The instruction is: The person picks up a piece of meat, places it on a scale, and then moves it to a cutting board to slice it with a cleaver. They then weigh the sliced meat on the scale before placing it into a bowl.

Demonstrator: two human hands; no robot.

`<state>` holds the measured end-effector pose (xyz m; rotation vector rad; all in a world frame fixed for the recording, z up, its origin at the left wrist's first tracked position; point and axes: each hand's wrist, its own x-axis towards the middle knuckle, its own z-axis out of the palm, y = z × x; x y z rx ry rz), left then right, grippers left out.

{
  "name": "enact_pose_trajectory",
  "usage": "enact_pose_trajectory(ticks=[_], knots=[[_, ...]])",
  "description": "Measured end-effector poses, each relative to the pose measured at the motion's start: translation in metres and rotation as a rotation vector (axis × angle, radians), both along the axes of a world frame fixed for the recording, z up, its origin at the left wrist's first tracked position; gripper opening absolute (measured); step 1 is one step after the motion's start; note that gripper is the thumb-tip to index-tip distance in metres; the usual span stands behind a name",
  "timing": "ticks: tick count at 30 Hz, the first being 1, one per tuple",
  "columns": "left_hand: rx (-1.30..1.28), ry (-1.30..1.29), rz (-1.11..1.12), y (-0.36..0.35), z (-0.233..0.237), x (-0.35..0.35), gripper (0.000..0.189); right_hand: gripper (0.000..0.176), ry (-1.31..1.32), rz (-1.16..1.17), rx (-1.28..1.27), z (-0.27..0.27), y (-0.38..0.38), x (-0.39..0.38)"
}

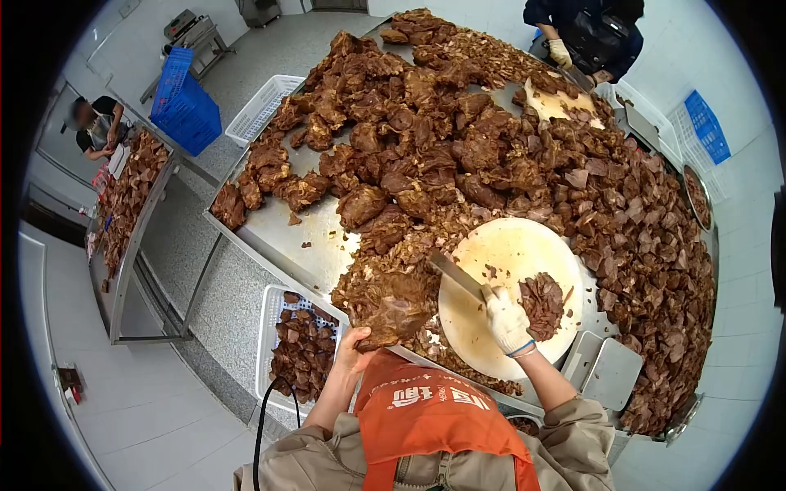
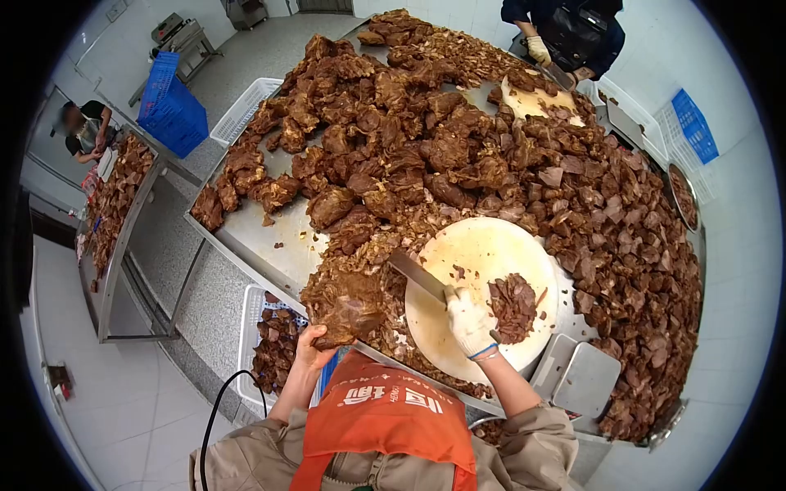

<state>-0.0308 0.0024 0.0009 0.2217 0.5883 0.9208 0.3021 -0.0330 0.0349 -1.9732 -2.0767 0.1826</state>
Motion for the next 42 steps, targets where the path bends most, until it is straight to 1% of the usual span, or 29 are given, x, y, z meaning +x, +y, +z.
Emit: enact_pose_trajectory(ticks=[1, 2, 3, 5, 6, 7, 9, 11, 12, 14, 15, 16, 17, 20, 21, 23, 24, 25, 26, 29, 30, 31, 32, 35, 36, 37, 39, 40, 42], knots=[[0.066, 0.098, 0.048, 0.002, 0.02, 0.007, 0.066, 0.041, -0.001, -0.014, 0.006, 0.003, -0.001, -0.002], [0.043, 0.093, 0.01, 0.005, 0.015, 0.005, 0.064, 0.041, 0.0, -0.027, -0.004, 0.007, -0.009, -0.003], [0.012, 0.09, -0.032, 0.005, 0.004, 0.002, 0.063, 0.043, -0.031, 0.031, -0.011, 0.03, -0.011, -0.014], [0.014, 0.12, -0.042, 0.004, -0.021, 0.001, 0.06, 0.044, 0.092, 0.181, -0.01, 0.071, -0.011, -0.04], [-0.073, 0.067, 0.003, 0.003, -0.026, 0.003, 0.058, 0.049, 0.097, 0.306, 0.155, 0.079, -0.007, -0.047], [-0.159, 0.013, 0.049, 0.005, -0.022, 0.009, 0.057, 0.049, 0.025, 0.324, 0.185, 0.084, -0.003, -0.054], [-0.159, 0.053, 0.027, 0.005, -0.016, 0.013, 0.056, 0.048, -0.135, 0.315, 0.238, 0.109, 0.003, -0.062], [-0.06, -0.165, -0.095, 0.006, -0.014, 0.006, 0.045, 0.049, -0.09, 0.325, 0.193, 0.099, 0.007, -0.05], [-0.06, -0.166, -0.095, 0.007, -0.011, 0.007, 0.045, 0.049, -0.045, 0.342, 0.149, 0.094, 0.006, -0.043], [0.015, -0.382, -0.187, 0.013, -0.005, 0.009, 0.046, 0.05, -0.059, 0.348, 0.137, 0.088, 0.004, -0.038], [0.019, -0.381, -0.182, 0.014, -0.015, 0.006, 0.046, 0.05, 0.017, 0.384, 0.172, 0.081, 0.002, -0.038], [-0.036, -0.248, -0.166, 0.015, -0.03, 0.002, 0.047, 0.049, 0.096, 0.414, 0.205, 0.083, 0.003, -0.04], [-0.096, -0.115, -0.156, 0.012, -0.045, -0.002, 0.047, 0.049, 0.0, 0.428, 0.203, 0.089, -0.001, -0.044], [-0.058, -0.305, -0.223, 0.016, -0.019, 0.003, 0.056, 0.049, -0.086, 0.415, 0.152, 0.101, 0.007, -0.035], [-0.006, -0.423, -0.282, 0.017, -0.013, 0.003, 0.061, 0.047, -0.149, 0.36, 0.182, 0.092, 0.005, -0.023], [-0.027, -0.433, -0.291, 0.02, -0.009, -0.004, 0.063, 0.046, -0.088, 0.257, 0.014, 0.047, 0.009, 0.014], [-0.054, -0.439, -0.298, 0.019, -0.008, -0.009, 0.064, 0.047, -0.045, 0.173, -0.046, 0.047, 0.008, 0.023], [-0.066, -0.336, -0.221, 0.018, -0.008, -0.007, 0.065, 0.048, -0.06, 0.163, -0.043, 0.046, 0.003, 0.026], [-0.065, -0.368, -0.248, 0.021, -0.011, -0.008, 0.065, 0.05, -0.073, 0.153, -0.044, 0.044, -0.006, 0.026], [-0.08, -0.387, -0.283, 0.027, -0.005, -0.002, 0.061, 0.053, -0.011, 0.323, 0.094, 0.08, -0.014, 0.001], [0.027, -0.248, -0.246, 0.026, -0.019, -0.005, 0.059, 0.057, 0.029, 0.392, 0.238, 0.086, -0.008, -0.012], [0.135, -0.111, -0.21, 0.027, -0.028, -0.005, 0.056, 0.058, -0.022, 0.404, 0.2, 0.108, -0.006, -0.025], [0.114, -0.156, -0.234, 0.029, -0.029, -0.002, 0.045, 0.059, -0.074, 0.419, 0.162, 0.127, -0.004, -0.034], [0.014, -0.143, -0.152, 0.022, -0.003, 0.018, 0.038, 0.055, -0.093, 0.412, 0.208, 0.112, -0.005, -0.043], [-0.038, 0.076, -0.132, 0.017, -0.002, 0.022, 0.039, 0.051, -0.12, 0.37, 0.19, 0.111, -0.008, -0.046], [-0.036, 0.073, -0.126, 0.014, -0.001, 0.027, 0.039, 0.051, -0.076, 0.32, 0.109, 0.113, -0.011, -0.049], [0.228, 0.302, -0.13, 0.007, 0.006, 0.035, 0.055, 0.051, -0.089, 0.299, 0.063, 0.12, -0.016, -0.051], [0.146, 0.363, -0.108, 0.006, 0.014, 0.041, 0.068, 0.052, -0.096, 0.267, 0.017, 0.12, -0.019, -0.053], [0.143, 0.367, -0.078, 0.006, 0.013, 0.047, 0.069, 0.051, -0.096, 0.258, 0.021, 0.112, -0.019, -0.06]])
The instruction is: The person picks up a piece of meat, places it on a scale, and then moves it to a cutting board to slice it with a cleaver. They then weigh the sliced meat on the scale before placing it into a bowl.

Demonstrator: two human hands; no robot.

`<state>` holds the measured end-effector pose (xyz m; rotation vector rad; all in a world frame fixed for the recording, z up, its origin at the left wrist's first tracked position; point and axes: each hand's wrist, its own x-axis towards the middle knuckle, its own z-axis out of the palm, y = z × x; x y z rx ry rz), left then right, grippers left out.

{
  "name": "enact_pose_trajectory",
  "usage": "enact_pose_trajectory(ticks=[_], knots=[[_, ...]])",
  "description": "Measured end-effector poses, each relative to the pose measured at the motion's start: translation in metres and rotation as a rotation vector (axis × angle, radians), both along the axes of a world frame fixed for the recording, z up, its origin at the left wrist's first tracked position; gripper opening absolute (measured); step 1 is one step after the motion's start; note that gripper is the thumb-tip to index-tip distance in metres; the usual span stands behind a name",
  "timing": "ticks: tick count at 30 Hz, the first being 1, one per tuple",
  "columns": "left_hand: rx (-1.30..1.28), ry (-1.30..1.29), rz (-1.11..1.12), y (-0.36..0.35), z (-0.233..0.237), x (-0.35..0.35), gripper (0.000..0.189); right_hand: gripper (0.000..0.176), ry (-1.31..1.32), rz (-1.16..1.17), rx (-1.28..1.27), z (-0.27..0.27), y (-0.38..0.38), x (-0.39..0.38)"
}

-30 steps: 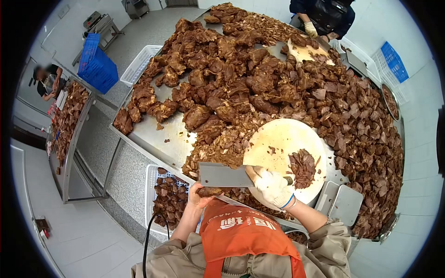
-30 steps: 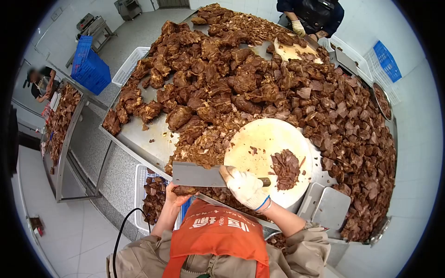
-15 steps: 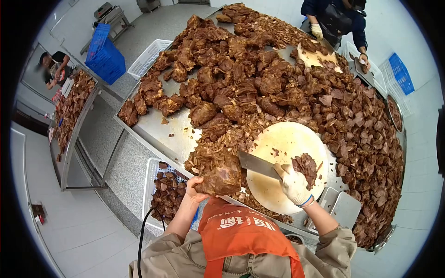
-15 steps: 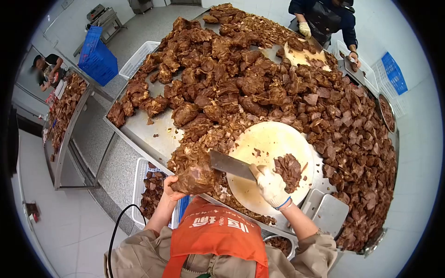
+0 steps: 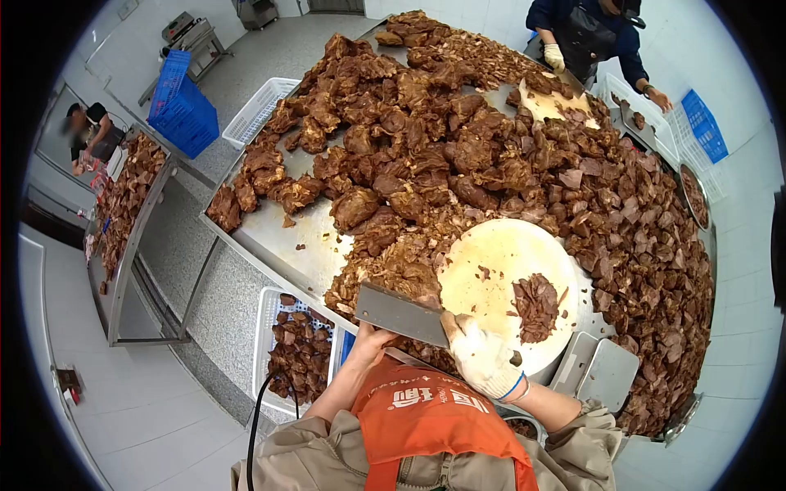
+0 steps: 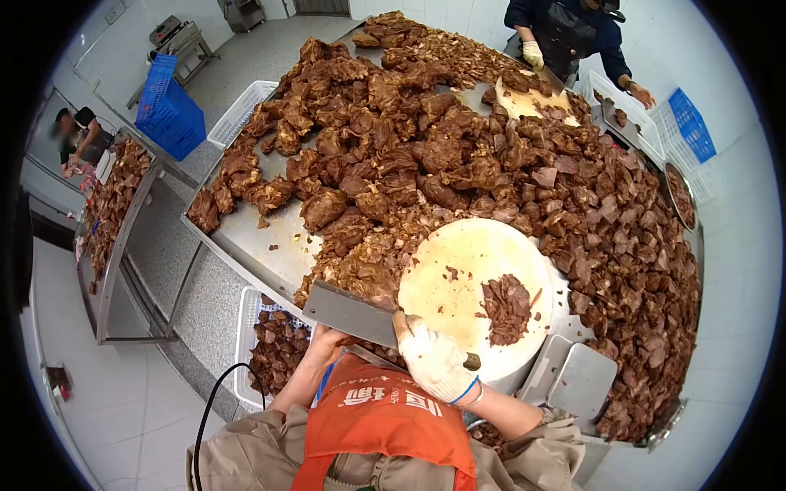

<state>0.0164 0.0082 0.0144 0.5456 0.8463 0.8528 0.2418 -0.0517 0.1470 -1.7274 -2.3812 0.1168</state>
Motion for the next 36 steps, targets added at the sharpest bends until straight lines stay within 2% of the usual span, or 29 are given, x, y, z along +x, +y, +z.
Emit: enact_pose_trajectory(ticks=[2, 5, 8, 11, 13, 15, 16, 17, 21, 23, 24, 25, 28, 30, 32, 33, 34, 36], knots=[[-0.001, -0.001, 0.018, -0.001, 0.003, 0.006, 0.069, 0.051, -0.052, 0.007, 0.038, 0.012, 0.003, -0.006], [-0.033, 0.009, 0.057, -0.004, 0.012, 0.009, 0.067, 0.051, 0.006, 0.004, 0.119, -0.003, 0.007, -0.005], [-0.019, -0.029, 0.072, -0.004, 0.007, 0.009, 0.069, 0.049, -0.002, -0.028, 0.051, -0.013, 0.009, 0.001], [0.105, -0.098, 0.141, -0.004, 0.014, 0.015, 0.073, 0.048, -0.057, -0.057, 0.016, -0.023, 0.005, 0.012], [0.071, 0.004, 0.187, -0.006, 0.02, 0.022, 0.08, 0.046, -0.039, -0.107, -0.045, -0.03, 0.003, 0.006], [0.099, 0.039, 0.223, -0.009, 0.021, 0.032, 0.083, 0.046, -0.015, -0.09, -0.002, -0.021, 0.006, 0.0], [0.218, 0.15, 0.21, -0.01, 0.015, 0.034, 0.083, 0.046, 0.005, -0.075, 0.032, -0.015, 0.007, -0.008], [0.339, 0.256, 0.193, -0.01, 0.01, 0.036, 0.084, 0.045, 0.024, -0.166, -0.04, -0.027, 0.014, -0.017], [0.209, 0.184, 0.222, -0.007, 0.013, 0.031, 0.088, 0.047, 0.124, -0.127, 0.091, -0.044, 0.019, -0.002], [0.137, 0.138, 0.22, -0.008, 0.028, 0.028, 0.088, 0.045, 0.061, -0.216, -0.02, -0.064, 0.015, 0.015], [0.063, 0.099, 0.212, -0.009, 0.033, 0.024, 0.088, 0.043, 0.086, -0.261, -0.045, -0.094, 0.011, 0.03], [0.14, 0.092, 0.184, -0.009, 0.024, 0.016, 0.088, 0.042, 0.078, -0.301, -0.117, -0.095, 0.007, 0.042], [0.042, 0.045, 0.136, -0.005, 0.02, -0.002, 0.089, 0.041, -0.03, -0.357, -0.188, -0.094, 0.004, 0.049], [0.106, 0.031, 0.09, -0.001, 0.014, -0.006, 0.089, 0.044, 0.19, -0.264, -0.01, -0.08, -0.002, 0.034], [-0.048, 0.013, 0.139, 0.0, 0.017, -0.004, 0.08, 0.048, 0.184, -0.118, 0.012, -0.035, 0.0, 0.011], [0.03, -0.097, 0.09, 0.005, 0.013, -0.004, 0.07, 0.049, 0.135, -0.081, 0.047, -0.02, 0.002, 0.0], [0.034, -0.1, 0.08, 0.006, 0.011, -0.005, 0.07, 0.048, 0.158, -0.046, 0.11, -0.033, 0.003, -0.002], [-0.004, -0.107, 0.063, 0.003, 0.009, -0.009, 0.063, 0.047, 0.143, -0.065, 0.076, -0.028, 0.006, 0.003]])
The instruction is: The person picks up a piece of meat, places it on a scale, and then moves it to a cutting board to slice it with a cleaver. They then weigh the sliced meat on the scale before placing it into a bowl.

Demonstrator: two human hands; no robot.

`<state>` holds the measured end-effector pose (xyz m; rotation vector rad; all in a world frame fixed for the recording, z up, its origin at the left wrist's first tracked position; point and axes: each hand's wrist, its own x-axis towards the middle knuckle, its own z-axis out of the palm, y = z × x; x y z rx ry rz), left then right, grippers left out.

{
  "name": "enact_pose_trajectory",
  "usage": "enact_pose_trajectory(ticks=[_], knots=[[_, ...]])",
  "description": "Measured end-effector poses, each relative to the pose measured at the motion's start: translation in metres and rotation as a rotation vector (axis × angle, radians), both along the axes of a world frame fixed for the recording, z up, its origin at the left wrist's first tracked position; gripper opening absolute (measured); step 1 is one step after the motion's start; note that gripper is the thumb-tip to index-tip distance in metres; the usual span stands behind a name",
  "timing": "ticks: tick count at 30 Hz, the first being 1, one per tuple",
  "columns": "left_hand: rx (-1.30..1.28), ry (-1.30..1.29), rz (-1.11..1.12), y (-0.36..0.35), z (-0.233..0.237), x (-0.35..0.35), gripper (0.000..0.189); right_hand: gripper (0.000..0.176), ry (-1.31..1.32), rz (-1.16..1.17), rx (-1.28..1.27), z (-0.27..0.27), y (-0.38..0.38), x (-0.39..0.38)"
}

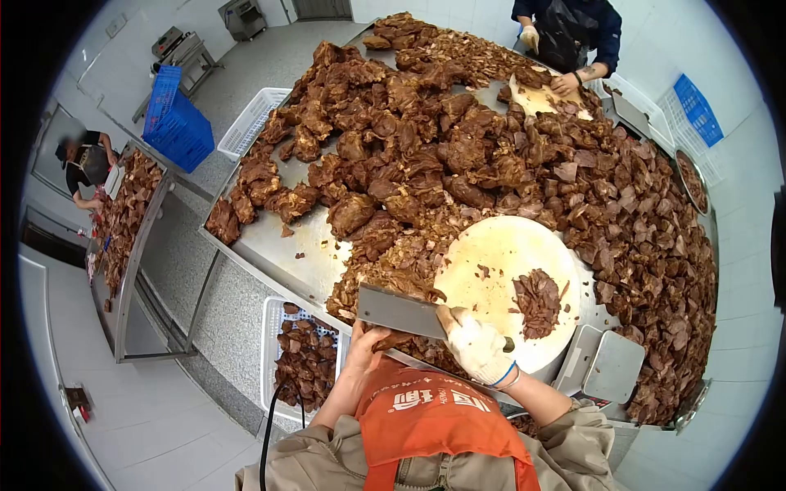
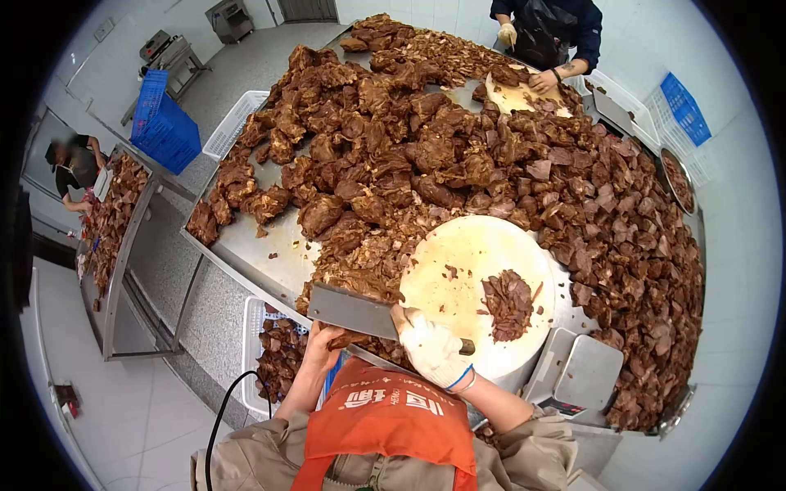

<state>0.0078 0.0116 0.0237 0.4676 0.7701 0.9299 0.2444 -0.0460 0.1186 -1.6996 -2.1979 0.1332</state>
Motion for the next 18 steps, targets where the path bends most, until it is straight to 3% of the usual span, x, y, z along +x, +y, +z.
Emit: enact_pose_trajectory(ticks=[2, 6, 8, 9, 12, 14, 17, 18], knots=[[0.001, 0.005, -0.003, 0.0, 0.0, -0.008, 0.064, 0.047, -0.108, -0.009, -0.015, 0.006, 0.003, 0.007], [-0.001, -0.011, -0.045, 0.006, -0.006, -0.015, 0.064, 0.047, -0.084, 0.014, -0.045, -0.002, 0.004, 0.013], [-0.031, 0.028, -0.114, 0.005, -0.028, -0.025, 0.064, 0.047, -0.097, 0.12, 0.029, 0.001, 0.009, 0.006], [-0.035, 0.03, -0.123, 0.005, -0.025, -0.026, 0.064, 0.048, -0.243, 0.128, 0.185, 0.015, 0.013, 0.004], [-0.117, -0.089, -0.074, 0.013, -0.014, -0.03, 0.068, 0.05, -0.29, 0.152, 0.125, 0.009, 0.016, 0.018], [-0.018, -0.131, -0.212, 0.023, -0.002, -0.038, 0.07, 0.052, -0.254, 0.164, 0.107, -0.014, 0.012, 0.035], [-0.061, -0.041, -0.245, 0.028, 0.001, -0.042, 0.066, 0.05, -0.249, 0.188, -0.064, -0.005, 0.01, 0.033], [-0.074, -0.078, -0.25, 0.031, -0.003, -0.045, 0.067, 0.05, -0.238, 0.21, 0.011, 0.008, 0.013, 0.025]])
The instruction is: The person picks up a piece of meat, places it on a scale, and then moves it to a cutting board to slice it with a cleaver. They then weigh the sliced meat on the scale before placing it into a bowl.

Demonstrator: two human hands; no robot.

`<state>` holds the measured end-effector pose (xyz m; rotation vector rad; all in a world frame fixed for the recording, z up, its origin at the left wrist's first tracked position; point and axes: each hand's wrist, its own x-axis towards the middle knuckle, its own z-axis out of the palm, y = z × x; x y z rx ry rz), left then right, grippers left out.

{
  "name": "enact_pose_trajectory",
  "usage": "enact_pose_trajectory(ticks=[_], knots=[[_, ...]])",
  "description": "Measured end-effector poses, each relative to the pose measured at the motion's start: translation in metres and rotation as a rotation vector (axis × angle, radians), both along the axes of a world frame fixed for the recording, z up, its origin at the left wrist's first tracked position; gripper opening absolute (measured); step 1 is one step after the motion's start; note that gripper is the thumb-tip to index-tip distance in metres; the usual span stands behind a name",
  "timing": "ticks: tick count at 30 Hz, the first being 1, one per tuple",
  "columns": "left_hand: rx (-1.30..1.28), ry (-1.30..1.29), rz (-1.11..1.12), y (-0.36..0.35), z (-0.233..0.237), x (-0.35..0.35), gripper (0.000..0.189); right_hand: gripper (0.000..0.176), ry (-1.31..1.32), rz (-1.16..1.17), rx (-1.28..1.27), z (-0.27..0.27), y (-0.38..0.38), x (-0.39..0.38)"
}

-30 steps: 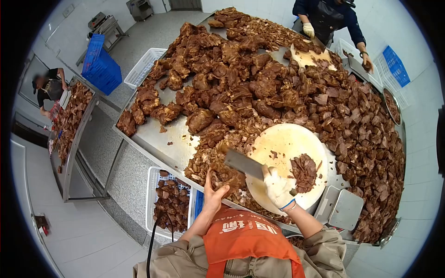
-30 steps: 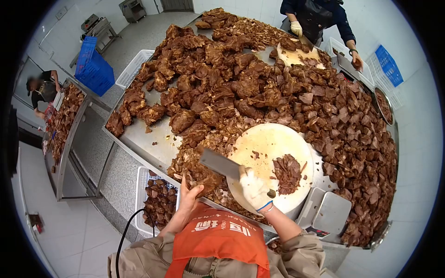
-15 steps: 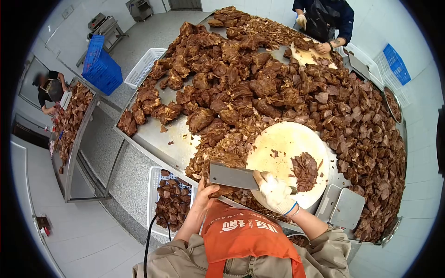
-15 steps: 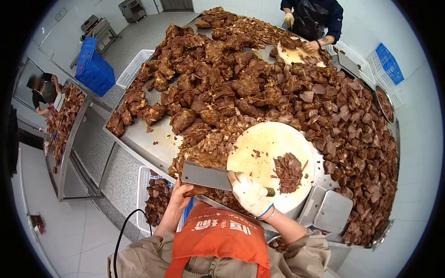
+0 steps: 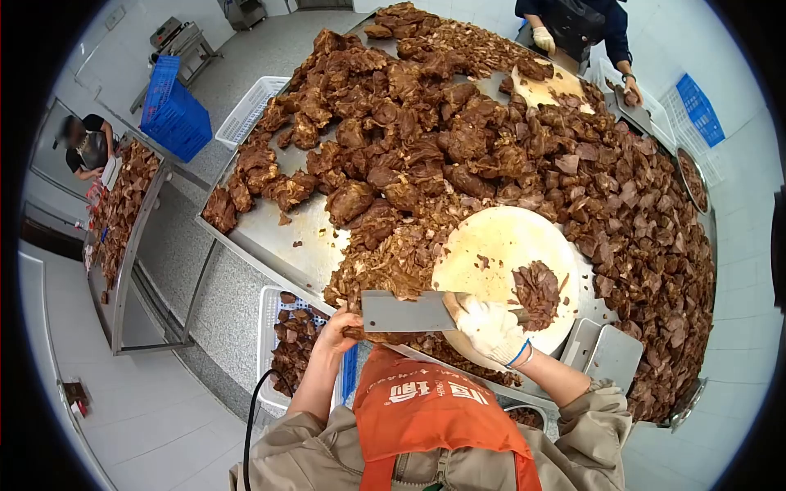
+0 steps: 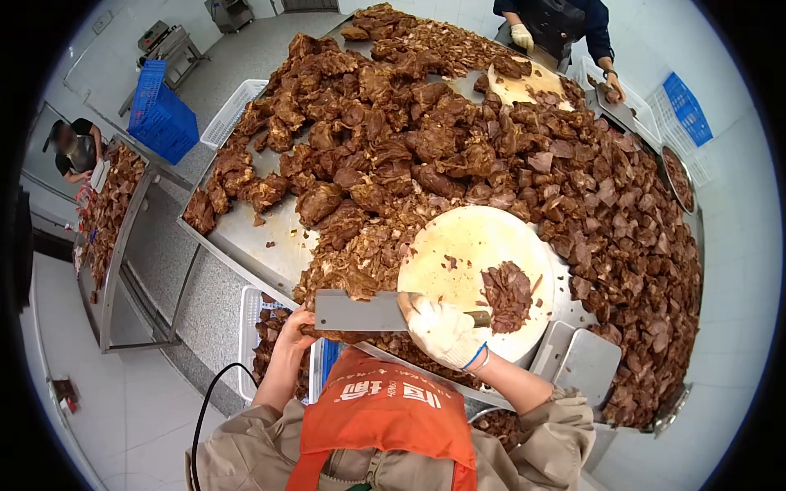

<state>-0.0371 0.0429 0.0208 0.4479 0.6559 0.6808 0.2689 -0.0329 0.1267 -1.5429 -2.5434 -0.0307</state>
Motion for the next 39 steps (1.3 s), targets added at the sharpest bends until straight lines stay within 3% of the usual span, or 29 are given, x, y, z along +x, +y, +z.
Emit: enact_pose_trajectory(ticks=[1, 5, 7, 8, 12, 14, 15, 18, 19, 21, 23, 26, 29, 33, 39], knots=[[-0.006, 0.003, -0.015, 0.003, -0.002, 0.0, 0.067, 0.05, 0.016, 0.026, 0.073, 0.007, 0.004, -0.005], [-0.029, -0.071, -0.037, 0.012, -0.022, -0.012, 0.066, 0.054, 0.01, 0.01, -0.033, 0.01, 0.012, -0.005], [-0.049, -0.121, -0.13, 0.017, -0.034, -0.02, 0.064, 0.053, 0.026, 0.007, -0.014, -0.027, 0.014, 0.011], [-0.089, -0.118, -0.03, 0.012, -0.017, -0.007, 0.06, 0.052, 0.042, 0.011, 0.006, -0.042, 0.015, 0.021], [-0.271, -0.194, -0.089, 0.008, -0.02, -0.014, 0.055, 0.05, -0.056, -0.102, -0.001, -0.066, 0.009, 0.032], [-0.277, -0.219, -0.085, 0.006, -0.036, -0.013, 0.055, 0.05, -0.072, -0.038, 0.087, -0.047, 0.006, 0.009], [-0.287, -0.313, -0.039, 0.003, -0.063, -0.017, 0.055, 0.049, -0.003, -0.002, -0.013, -0.002, 0.01, -0.008], [-0.168, -0.232, -0.035, 0.003, -0.046, -0.007, 0.057, 0.053, -0.011, -0.01, -0.011, -0.014, 0.014, -0.001], [-0.182, -0.269, -0.131, 0.006, -0.047, -0.016, 0.062, 0.051, -0.004, -0.049, -0.017, -0.029, 0.014, 0.014], [-0.15, -0.23, -0.072, 0.007, -0.023, -0.009, 0.062, 0.049, -0.075, -0.228, -0.199, -0.054, 0.023, 0.034], [-0.119, -0.163, -0.008, 0.008, -0.028, -0.013, 0.062, 0.046, -0.053, -0.249, -0.146, -0.051, 0.017, 0.041], [-0.161, -0.149, -0.009, 0.01, -0.038, -0.021, 0.064, 0.045, 0.236, -0.32, -0.117, -0.054, 0.004, 0.029], [-0.005, -0.1, 0.039, 0.011, -0.025, -0.01, 0.064, 0.047, 0.122, -0.252, -0.171, -0.01, 0.007, 0.0], [-0.038, -0.168, -0.007, 0.016, -0.041, -0.021, 0.068, 0.047, 0.261, -0.15, -0.065, -0.03, 0.007, 0.003], [-0.098, -0.281, -0.049, 0.017, -0.057, -0.028, 0.066, 0.047, 0.108, -0.022, -0.027, 0.0, 0.024, -0.005]])
